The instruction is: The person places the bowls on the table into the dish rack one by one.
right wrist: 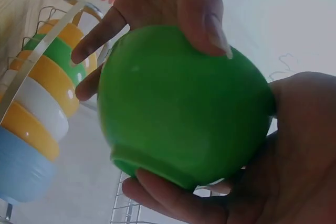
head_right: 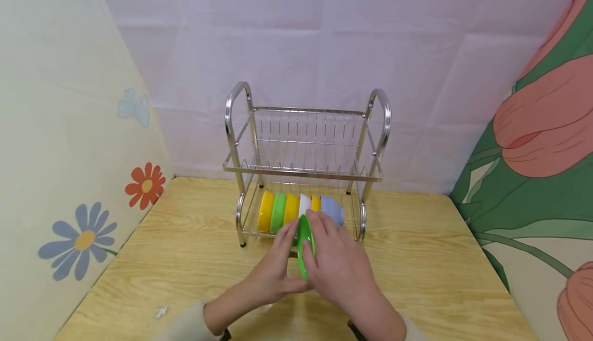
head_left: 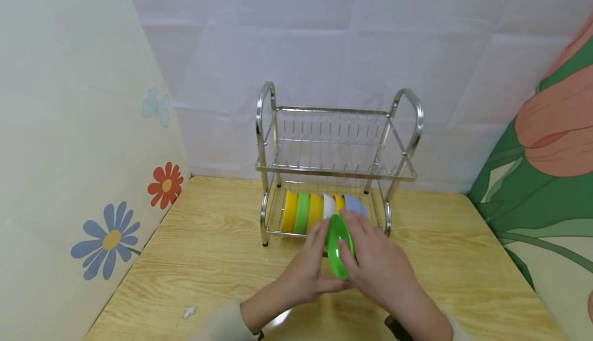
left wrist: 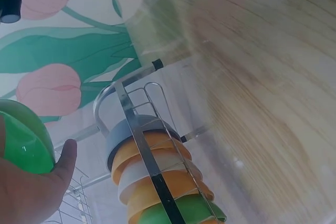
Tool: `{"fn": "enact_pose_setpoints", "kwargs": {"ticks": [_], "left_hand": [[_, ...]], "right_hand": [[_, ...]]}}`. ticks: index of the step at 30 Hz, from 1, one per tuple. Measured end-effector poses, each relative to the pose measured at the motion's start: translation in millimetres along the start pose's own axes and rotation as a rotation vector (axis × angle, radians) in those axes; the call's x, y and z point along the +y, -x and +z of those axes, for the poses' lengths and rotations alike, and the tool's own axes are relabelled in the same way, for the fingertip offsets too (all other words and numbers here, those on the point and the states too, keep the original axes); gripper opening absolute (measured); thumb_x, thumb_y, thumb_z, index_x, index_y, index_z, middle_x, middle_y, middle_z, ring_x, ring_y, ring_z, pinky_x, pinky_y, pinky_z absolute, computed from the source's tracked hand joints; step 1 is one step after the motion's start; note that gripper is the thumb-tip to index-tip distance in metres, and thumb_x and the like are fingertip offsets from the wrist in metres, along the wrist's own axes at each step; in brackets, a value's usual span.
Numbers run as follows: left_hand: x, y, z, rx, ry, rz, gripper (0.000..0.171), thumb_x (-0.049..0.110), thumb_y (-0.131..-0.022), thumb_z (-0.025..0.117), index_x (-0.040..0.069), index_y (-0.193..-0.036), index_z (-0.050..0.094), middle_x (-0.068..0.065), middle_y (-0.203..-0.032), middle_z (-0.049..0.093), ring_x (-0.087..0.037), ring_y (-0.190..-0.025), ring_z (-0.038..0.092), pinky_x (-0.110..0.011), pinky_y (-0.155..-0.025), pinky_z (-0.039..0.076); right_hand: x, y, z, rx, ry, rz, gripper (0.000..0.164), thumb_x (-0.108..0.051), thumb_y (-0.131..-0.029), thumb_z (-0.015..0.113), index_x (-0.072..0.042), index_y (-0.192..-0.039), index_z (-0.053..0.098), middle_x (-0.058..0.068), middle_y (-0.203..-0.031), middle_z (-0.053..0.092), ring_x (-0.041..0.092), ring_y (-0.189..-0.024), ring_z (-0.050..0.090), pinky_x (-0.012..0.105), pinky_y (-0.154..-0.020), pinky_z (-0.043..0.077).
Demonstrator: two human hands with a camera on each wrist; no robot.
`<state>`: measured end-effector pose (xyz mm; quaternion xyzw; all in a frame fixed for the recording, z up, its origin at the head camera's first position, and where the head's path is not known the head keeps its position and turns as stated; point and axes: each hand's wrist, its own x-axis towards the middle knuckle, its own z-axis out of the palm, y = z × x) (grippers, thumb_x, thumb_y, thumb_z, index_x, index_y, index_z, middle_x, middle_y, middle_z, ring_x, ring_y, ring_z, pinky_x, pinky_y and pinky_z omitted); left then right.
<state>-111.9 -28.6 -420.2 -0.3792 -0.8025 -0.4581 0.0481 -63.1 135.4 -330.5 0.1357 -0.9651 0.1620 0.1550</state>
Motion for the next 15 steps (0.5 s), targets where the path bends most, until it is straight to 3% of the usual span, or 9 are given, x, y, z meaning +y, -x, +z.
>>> {"fn": "enact_pose_setpoints", "kwargs": {"ticks": [8,12,15], "left_hand": [[2.6,0.7,2.1,-0.028,0.01,-0.049,0.125,0.044,-0.075,0.089,0.02,-0.164,0.005,-0.007,-0.164,0.018,-0.023,-0.13,0.052,-0.031,-0.102,0.052],[1.2,0.9,1.5,-0.067,0.029,-0.053,0.124,0.044,-0.076,0.089,0.025,-0.164,0.004,-0.004,-0.163,0.021,-0.017,-0.127,0.052,-0.028,-0.099,0.053],[0.3,2.1,-0.6,-0.113,-0.007,-0.077,0.125,0.049,-0.076,0.087,0.024,-0.164,0.002,-0.003,-0.162,0.023,-0.015,-0.126,0.052,-0.032,-0.102,0.052]], "right_hand": [[-5,3,3,0.042,0.123,-0.012,0.047,-0.026,-0.098,0.057,-0.01,-0.143,0.054,0.009,-0.135,0.063,0.031,-0.096,0.068,0.034,-0.054,0.054],[0,0,3,0.003,0.116,0.0,0.047,-0.025,-0.099,0.057,-0.008,-0.143,0.054,0.011,-0.137,0.062,0.034,-0.102,0.068,0.04,-0.062,0.059],[5,-2,4,-0.044,0.089,0.029,0.046,-0.025,-0.101,0.056,-0.009,-0.144,0.053,0.012,-0.139,0.06,0.036,-0.107,0.067,0.046,-0.07,0.061]]}}
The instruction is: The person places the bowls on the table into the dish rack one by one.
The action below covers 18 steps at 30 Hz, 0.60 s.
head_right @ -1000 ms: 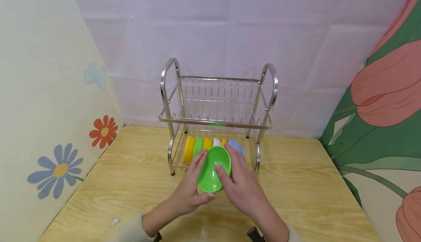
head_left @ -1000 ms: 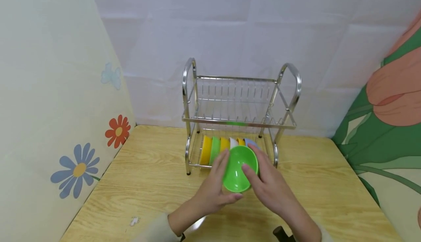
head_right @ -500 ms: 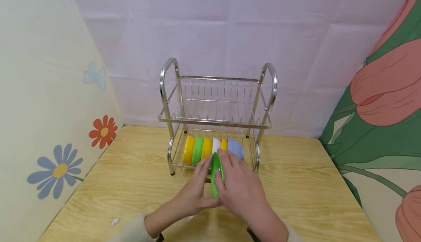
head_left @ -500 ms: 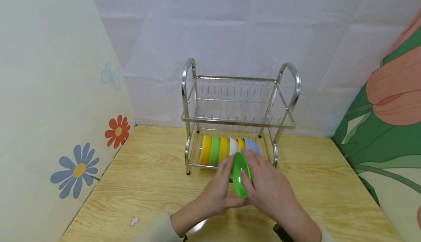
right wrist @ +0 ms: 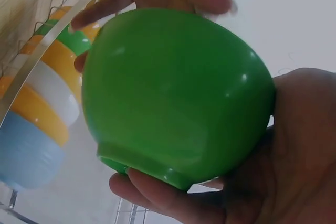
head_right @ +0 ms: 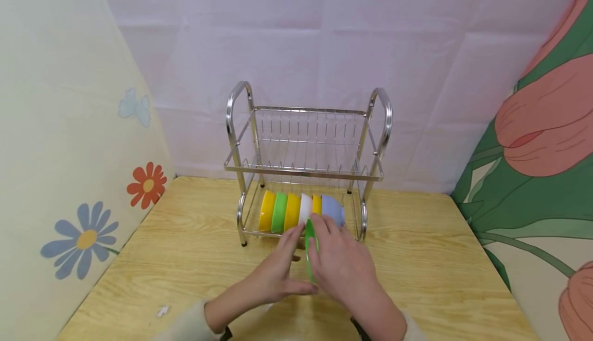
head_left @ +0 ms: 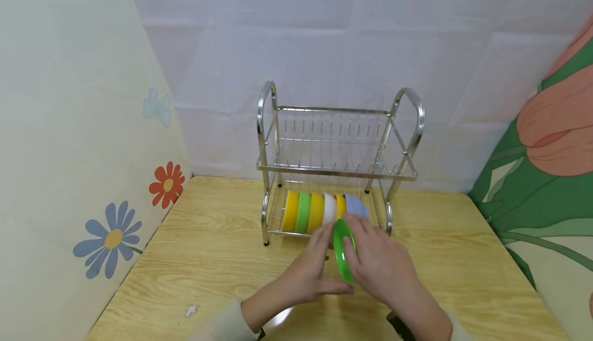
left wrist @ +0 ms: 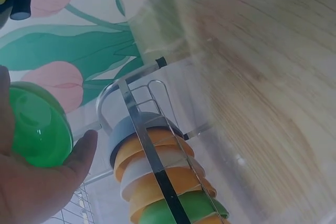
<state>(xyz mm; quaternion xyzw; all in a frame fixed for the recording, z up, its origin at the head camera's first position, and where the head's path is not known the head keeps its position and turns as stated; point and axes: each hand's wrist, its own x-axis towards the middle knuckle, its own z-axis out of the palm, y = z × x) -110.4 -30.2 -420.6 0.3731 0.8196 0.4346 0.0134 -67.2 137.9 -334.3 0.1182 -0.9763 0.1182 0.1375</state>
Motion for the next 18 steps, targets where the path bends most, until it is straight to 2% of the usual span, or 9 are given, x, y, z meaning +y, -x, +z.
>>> {"fn": "enact_pose_setpoints", "kwargs": {"ticks": [3,8,11,13,16,18], "left_hand": [[-1.1,1.9,-2.9,-0.046,-0.045,-0.051,0.128,0.06,-0.075,0.082,0.023,-0.164,-0.002,-0.004,-0.164,0.022,-0.019,-0.129,0.052,-0.038,-0.105,0.05],[-4.6,4.9,-9.4,-0.086,-0.095,-0.106,0.127,0.068,-0.074,0.077,0.021,-0.164,0.0,-0.008,-0.166,0.02,-0.029,-0.129,0.055,-0.042,-0.103,0.052],[-6.9,6.0,-15.1,-0.077,-0.127,-0.114,0.124,0.068,-0.075,0.077,0.021,-0.164,0.005,-0.009,-0.165,0.021,-0.033,-0.125,0.057,-0.042,-0.099,0.054],[-7.6,6.8,-20.2,-0.066,-0.138,-0.123,0.121,0.066,-0.076,0.076,0.022,-0.164,0.007,-0.009,-0.165,0.021,-0.033,-0.125,0.058,-0.043,-0.098,0.055],[-7.4,7.7,-29.9,-0.048,-0.154,-0.127,0.114,0.063,-0.081,0.075,0.02,-0.164,0.01,-0.011,-0.166,0.02,-0.035,-0.13,0.054,-0.047,-0.101,0.053],[-6.9,7.6,-37.1,-0.029,-0.179,-0.118,0.11,0.061,-0.084,0.074,0.019,-0.164,0.011,-0.012,-0.166,0.021,-0.035,-0.131,0.053,-0.049,-0.102,0.052]], "right_hand": [[5,-2,-1,-0.044,-0.018,0.03,0.046,-0.027,-0.103,0.053,-0.009,-0.145,0.052,0.014,-0.141,0.059,0.039,-0.114,0.065,0.053,-0.079,0.06],[17,-5,-7,-0.081,-0.03,0.082,0.049,-0.029,-0.104,0.048,-0.006,-0.147,0.05,0.019,-0.142,0.057,0.045,-0.118,0.061,0.059,-0.077,0.059],[24,-7,-11,-0.093,-0.038,0.116,0.049,-0.029,-0.105,0.047,-0.006,-0.149,0.048,0.021,-0.143,0.056,0.045,-0.114,0.063,0.053,-0.066,0.059],[29,-9,-14,-0.097,-0.038,0.13,0.049,-0.028,-0.105,0.046,-0.007,-0.15,0.047,0.021,-0.144,0.055,0.045,-0.114,0.063,0.051,-0.065,0.058],[37,-11,-16,-0.101,-0.04,0.146,0.049,-0.029,-0.105,0.046,-0.007,-0.15,0.046,0.023,-0.143,0.055,0.042,-0.105,0.065,0.041,-0.056,0.053],[42,-13,-18,-0.102,-0.039,0.155,0.05,-0.029,-0.105,0.046,-0.006,-0.149,0.046,0.024,-0.141,0.056,0.041,-0.101,0.066,0.039,-0.056,0.052]]}}
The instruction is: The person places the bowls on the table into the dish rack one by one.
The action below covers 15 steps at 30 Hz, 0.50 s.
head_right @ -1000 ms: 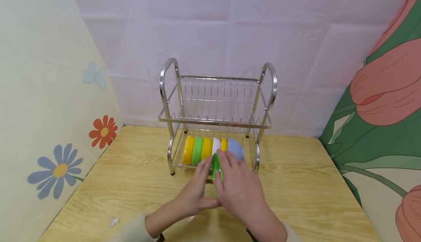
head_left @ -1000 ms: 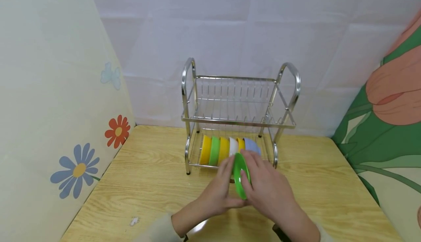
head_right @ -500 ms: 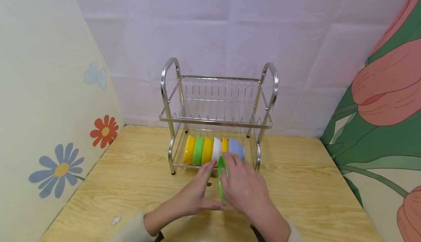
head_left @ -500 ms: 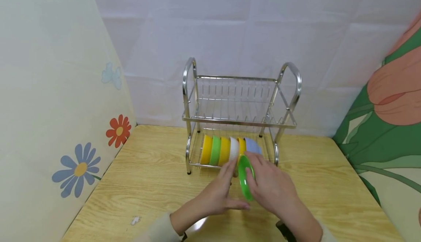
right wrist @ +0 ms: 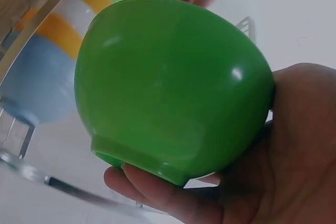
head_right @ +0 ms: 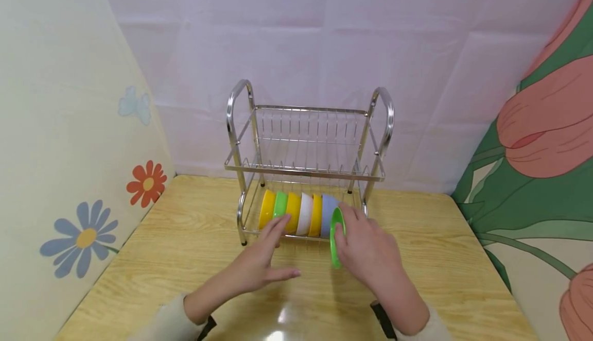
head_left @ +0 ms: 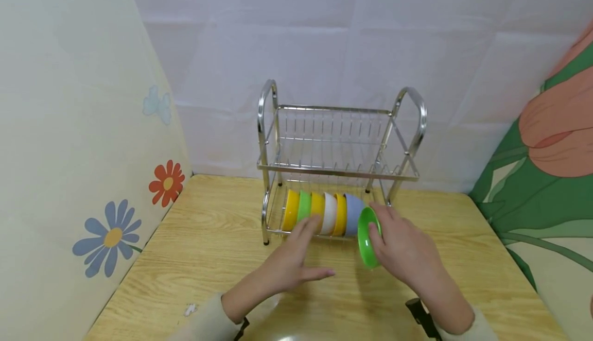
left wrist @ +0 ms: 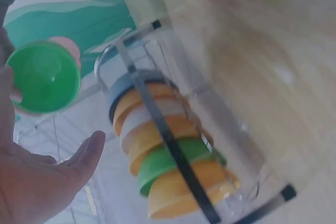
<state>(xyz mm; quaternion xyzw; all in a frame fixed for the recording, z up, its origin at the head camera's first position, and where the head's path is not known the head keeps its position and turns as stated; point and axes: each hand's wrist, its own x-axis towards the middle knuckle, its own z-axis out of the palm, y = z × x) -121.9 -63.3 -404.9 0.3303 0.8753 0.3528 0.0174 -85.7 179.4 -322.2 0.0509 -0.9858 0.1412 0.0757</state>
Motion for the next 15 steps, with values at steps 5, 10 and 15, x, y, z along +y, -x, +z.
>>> {"fn": "enact_pose_setpoints", "kwargs": {"ticks": [5,10,15], "left_hand": [[-1.7,0.2,-19.8,0.057,-0.049,0.019,0.104,0.055,-0.088,0.073,0.019,-0.164,0.012,-0.013,-0.164,0.023,-0.035,-0.136,0.048,-0.048,-0.105,0.05],[-1.2,0.3,-39.4,0.12,-0.061,0.046,0.098,0.05,-0.089,0.074,0.019,-0.163,0.017,-0.013,-0.161,0.028,-0.035,-0.134,0.049,-0.047,-0.103,0.052],[-1.1,-1.3,-56.4,0.213,-0.127,0.144,0.089,0.043,-0.09,0.077,0.011,-0.158,0.03,-0.014,-0.156,0.037,-0.033,-0.135,0.049,-0.046,-0.105,0.05]], "right_hand": [[10,-6,-1,-0.015,0.006,0.023,0.051,-0.029,-0.106,0.043,-0.005,-0.151,0.043,0.024,-0.135,0.057,0.035,-0.091,0.064,0.034,-0.053,0.046],[17,-15,1,-0.027,0.019,0.04,0.052,-0.03,-0.106,0.041,-0.004,-0.151,0.042,0.025,-0.135,0.056,0.032,-0.086,0.061,0.033,-0.052,0.043],[23,-22,4,-0.019,0.038,0.041,0.052,-0.03,-0.106,0.04,-0.003,-0.15,0.043,0.027,-0.136,0.055,0.041,-0.097,0.064,0.044,-0.058,0.052]]}}
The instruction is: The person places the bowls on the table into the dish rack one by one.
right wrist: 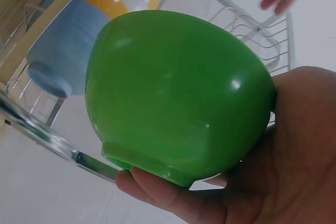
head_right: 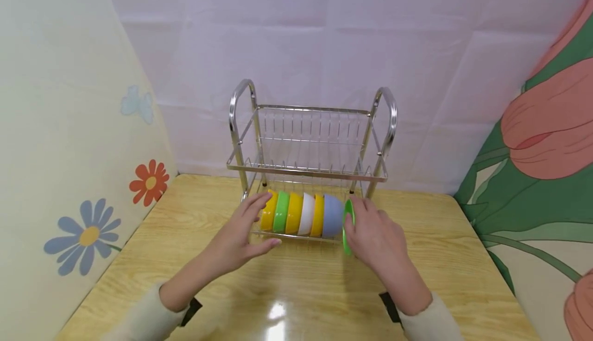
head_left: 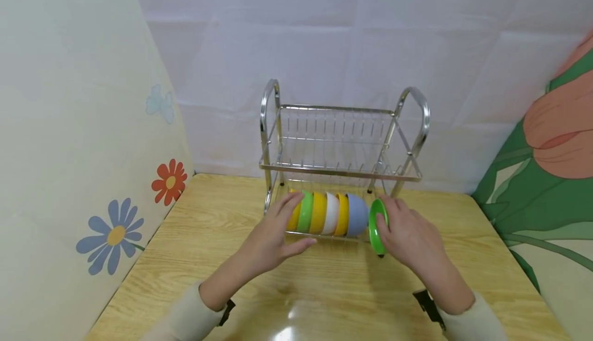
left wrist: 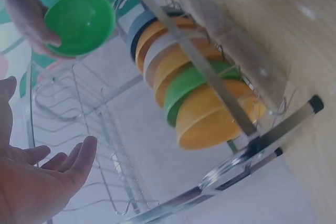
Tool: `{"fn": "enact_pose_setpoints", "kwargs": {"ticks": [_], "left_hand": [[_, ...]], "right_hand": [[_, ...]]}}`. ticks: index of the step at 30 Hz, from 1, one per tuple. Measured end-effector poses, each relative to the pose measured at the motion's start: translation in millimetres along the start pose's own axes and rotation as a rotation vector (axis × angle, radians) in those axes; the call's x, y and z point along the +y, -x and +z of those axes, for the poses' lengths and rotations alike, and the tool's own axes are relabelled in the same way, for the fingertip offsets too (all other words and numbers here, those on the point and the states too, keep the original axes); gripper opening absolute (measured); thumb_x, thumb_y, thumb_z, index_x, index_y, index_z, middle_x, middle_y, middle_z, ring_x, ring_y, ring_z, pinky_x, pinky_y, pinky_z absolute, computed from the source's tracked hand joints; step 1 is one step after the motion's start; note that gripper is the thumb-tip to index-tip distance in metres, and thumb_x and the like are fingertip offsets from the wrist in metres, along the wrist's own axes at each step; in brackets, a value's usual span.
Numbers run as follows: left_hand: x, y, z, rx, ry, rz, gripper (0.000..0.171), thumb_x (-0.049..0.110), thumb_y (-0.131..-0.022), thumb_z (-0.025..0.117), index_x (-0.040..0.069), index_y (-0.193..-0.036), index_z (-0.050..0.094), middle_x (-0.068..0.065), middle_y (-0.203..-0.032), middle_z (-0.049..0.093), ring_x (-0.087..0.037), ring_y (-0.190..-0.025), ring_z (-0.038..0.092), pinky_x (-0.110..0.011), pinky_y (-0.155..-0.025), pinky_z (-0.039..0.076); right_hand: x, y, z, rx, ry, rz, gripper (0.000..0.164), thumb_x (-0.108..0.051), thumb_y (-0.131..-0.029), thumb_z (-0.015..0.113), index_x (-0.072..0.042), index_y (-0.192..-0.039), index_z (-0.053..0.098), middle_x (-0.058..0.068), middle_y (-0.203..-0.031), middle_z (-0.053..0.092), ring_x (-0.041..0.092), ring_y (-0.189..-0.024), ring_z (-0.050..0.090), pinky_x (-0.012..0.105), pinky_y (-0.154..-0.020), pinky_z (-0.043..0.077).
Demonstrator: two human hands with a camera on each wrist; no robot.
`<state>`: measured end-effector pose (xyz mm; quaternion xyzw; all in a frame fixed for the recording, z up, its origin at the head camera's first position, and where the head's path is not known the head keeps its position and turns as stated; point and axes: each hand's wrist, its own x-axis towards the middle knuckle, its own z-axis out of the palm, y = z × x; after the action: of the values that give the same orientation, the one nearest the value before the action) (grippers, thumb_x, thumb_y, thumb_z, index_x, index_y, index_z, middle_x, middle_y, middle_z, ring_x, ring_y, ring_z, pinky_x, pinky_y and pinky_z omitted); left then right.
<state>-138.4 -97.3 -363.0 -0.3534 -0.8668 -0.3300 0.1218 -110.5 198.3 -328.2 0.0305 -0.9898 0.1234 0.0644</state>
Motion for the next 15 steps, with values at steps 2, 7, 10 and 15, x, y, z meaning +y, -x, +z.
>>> {"fn": "enact_pose_setpoints", "kwargs": {"ticks": [2,7,10,15], "left_hand": [[-0.9,-2.1,-6.1,0.032,-0.024,0.042,0.086,0.041,-0.09,0.078,0.008,-0.156,0.033,-0.015,-0.155,0.038,-0.032,-0.138,0.046,-0.045,-0.108,0.048],[1.4,-7.6,-23.4,0.095,-0.076,0.13,0.08,0.035,-0.089,0.08,0.004,-0.151,0.04,-0.015,-0.152,0.043,-0.031,-0.136,0.046,-0.043,-0.106,0.05],[2.9,-12.5,-36.3,0.147,-0.112,0.179,0.075,0.03,-0.087,0.081,0.002,-0.147,0.046,-0.016,-0.148,0.047,-0.031,-0.135,0.047,-0.043,-0.108,0.049],[2.0,-24.2,-59.6,0.226,-0.145,0.214,0.065,0.026,-0.089,0.079,0.001,-0.143,0.051,-0.015,-0.145,0.05,-0.031,-0.134,0.048,-0.044,-0.11,0.046]], "right_hand": [[1,-2,1,0.001,0.003,0.001,0.052,-0.029,-0.106,0.04,-0.003,-0.151,0.043,0.027,-0.137,0.055,0.044,-0.1,0.063,0.046,-0.059,0.053],[4,-7,3,-0.001,0.009,0.006,0.053,-0.03,-0.106,0.039,-0.004,-0.152,0.041,0.028,-0.14,0.052,0.049,-0.103,0.062,0.045,-0.056,0.052],[6,-11,5,-0.012,0.014,0.006,0.055,-0.03,-0.106,0.039,-0.003,-0.153,0.039,0.029,-0.142,0.05,0.051,-0.107,0.061,0.05,-0.06,0.055],[10,-17,7,-0.031,0.026,0.017,0.055,-0.029,-0.105,0.037,-0.003,-0.154,0.037,0.03,-0.142,0.049,0.052,-0.106,0.06,0.052,-0.062,0.055]]}}
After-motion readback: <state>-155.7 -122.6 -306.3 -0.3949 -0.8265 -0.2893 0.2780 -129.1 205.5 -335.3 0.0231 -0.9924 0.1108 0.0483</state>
